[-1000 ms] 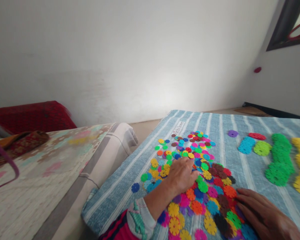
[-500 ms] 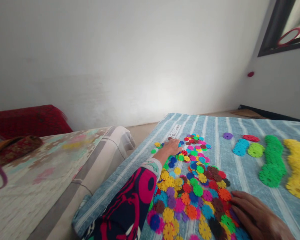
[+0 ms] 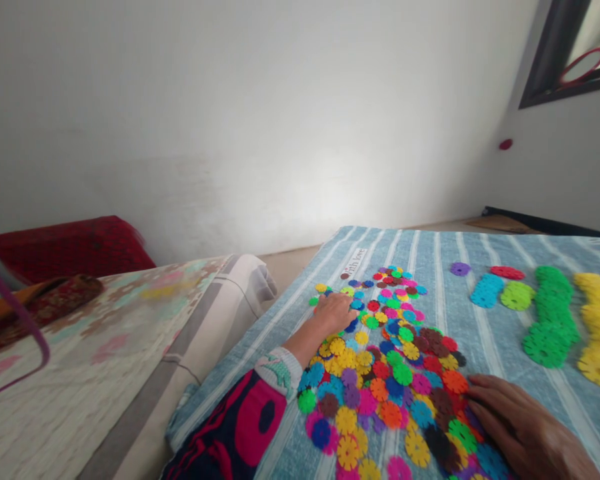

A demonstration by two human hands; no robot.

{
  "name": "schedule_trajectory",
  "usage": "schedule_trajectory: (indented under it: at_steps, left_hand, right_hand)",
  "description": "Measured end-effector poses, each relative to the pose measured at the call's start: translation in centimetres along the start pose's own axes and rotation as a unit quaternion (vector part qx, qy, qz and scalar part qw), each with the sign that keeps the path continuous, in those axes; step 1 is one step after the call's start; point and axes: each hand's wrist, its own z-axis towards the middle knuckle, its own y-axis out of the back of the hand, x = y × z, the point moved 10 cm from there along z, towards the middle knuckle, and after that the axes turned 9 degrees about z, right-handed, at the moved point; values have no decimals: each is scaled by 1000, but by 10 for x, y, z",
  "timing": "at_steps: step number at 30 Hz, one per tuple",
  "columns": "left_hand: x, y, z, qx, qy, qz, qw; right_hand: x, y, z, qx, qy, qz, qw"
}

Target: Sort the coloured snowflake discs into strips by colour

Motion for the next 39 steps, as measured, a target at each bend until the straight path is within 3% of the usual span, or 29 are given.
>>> schedule_trajectory:
  at_steps: [5, 12, 22, 30, 39]
  left_hand:
    - [-2, 4, 23, -18, -8, -16, 1000]
    - [2, -15, 60, 17, -10, -60, 998]
    - [48, -8, 35, -16, 62, -45, 997]
    - [41, 0, 43, 12, 90, -10, 996]
    - [49, 11, 48, -18, 134, -15, 991]
  right_hand:
    - [2, 1, 2, 8, 0, 7, 1000]
    - [2, 4, 3, -3, -25, 20, 999]
    - [3, 0, 4, 7, -26, 23, 999]
    - [6, 2, 9, 23, -42, 32, 998]
    - [8, -2, 15, 48, -87, 82, 992]
